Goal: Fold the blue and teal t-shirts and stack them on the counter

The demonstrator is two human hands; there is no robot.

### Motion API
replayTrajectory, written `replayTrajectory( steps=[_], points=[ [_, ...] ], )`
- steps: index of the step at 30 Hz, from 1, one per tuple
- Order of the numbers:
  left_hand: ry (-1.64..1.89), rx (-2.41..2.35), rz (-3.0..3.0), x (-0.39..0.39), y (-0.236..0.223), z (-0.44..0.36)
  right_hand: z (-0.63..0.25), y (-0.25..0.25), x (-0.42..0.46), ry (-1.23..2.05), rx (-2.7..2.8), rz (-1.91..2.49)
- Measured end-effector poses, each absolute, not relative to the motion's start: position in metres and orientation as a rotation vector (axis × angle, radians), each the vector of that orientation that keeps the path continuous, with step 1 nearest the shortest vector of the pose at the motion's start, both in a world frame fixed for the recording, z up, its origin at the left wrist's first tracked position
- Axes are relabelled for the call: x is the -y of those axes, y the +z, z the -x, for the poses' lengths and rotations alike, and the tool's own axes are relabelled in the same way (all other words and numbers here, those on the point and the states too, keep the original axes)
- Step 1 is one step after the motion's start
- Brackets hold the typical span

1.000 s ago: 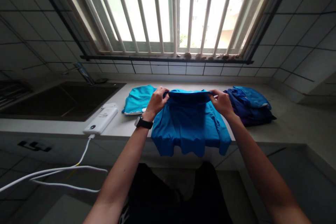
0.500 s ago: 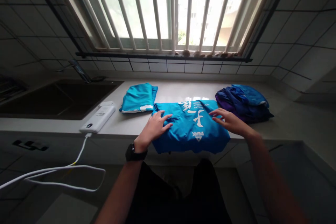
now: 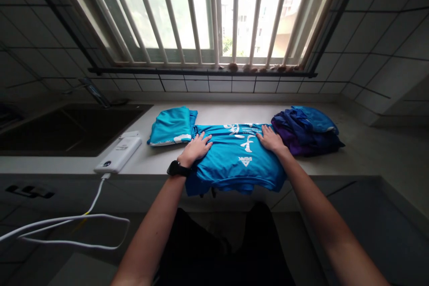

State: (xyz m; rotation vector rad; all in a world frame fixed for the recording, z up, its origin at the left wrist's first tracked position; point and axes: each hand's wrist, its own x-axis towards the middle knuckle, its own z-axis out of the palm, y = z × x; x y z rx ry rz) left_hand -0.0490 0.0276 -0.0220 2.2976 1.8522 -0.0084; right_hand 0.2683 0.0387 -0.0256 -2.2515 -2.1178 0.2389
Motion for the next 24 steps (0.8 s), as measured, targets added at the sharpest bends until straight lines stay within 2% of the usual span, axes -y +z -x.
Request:
replayTrajectory(
  steps=[4, 7, 9, 14, 19, 24],
  points=[
    [-0.035, -2.001, -2.228, -0.016, -0.016, 0.040, -0.265, -0.019, -0.035, 0.120, 2.098, 2.258],
    [0.012, -2.034, -2.230, 0.008, -0.019, 0.034, -0.259, -0.019, -0.027, -0.047, 2.211, 2.058],
    [0.043, -2.007, -2.236, 0.022, -0.023, 0.032, -0.258, -0.023, -0.023, -0.047, 2.319, 1.945],
    [0.072, -1.994, -2.279, 0.035, -0.033, 0.033, -0.269, -0.033, -0.026, 0.159, 2.280, 2.195],
    [0.099, -2.073, -2.199, 0.037, -0.037, 0.034, -0.271, -0.030, -0.023, 0.117, 2.208, 2.301],
    [0.090, -1.848, -2.341, 0.026, -0.039, 0.041, -0.264, -0.032, 0.004, -0.029, 2.159, 2.359]
  ],
)
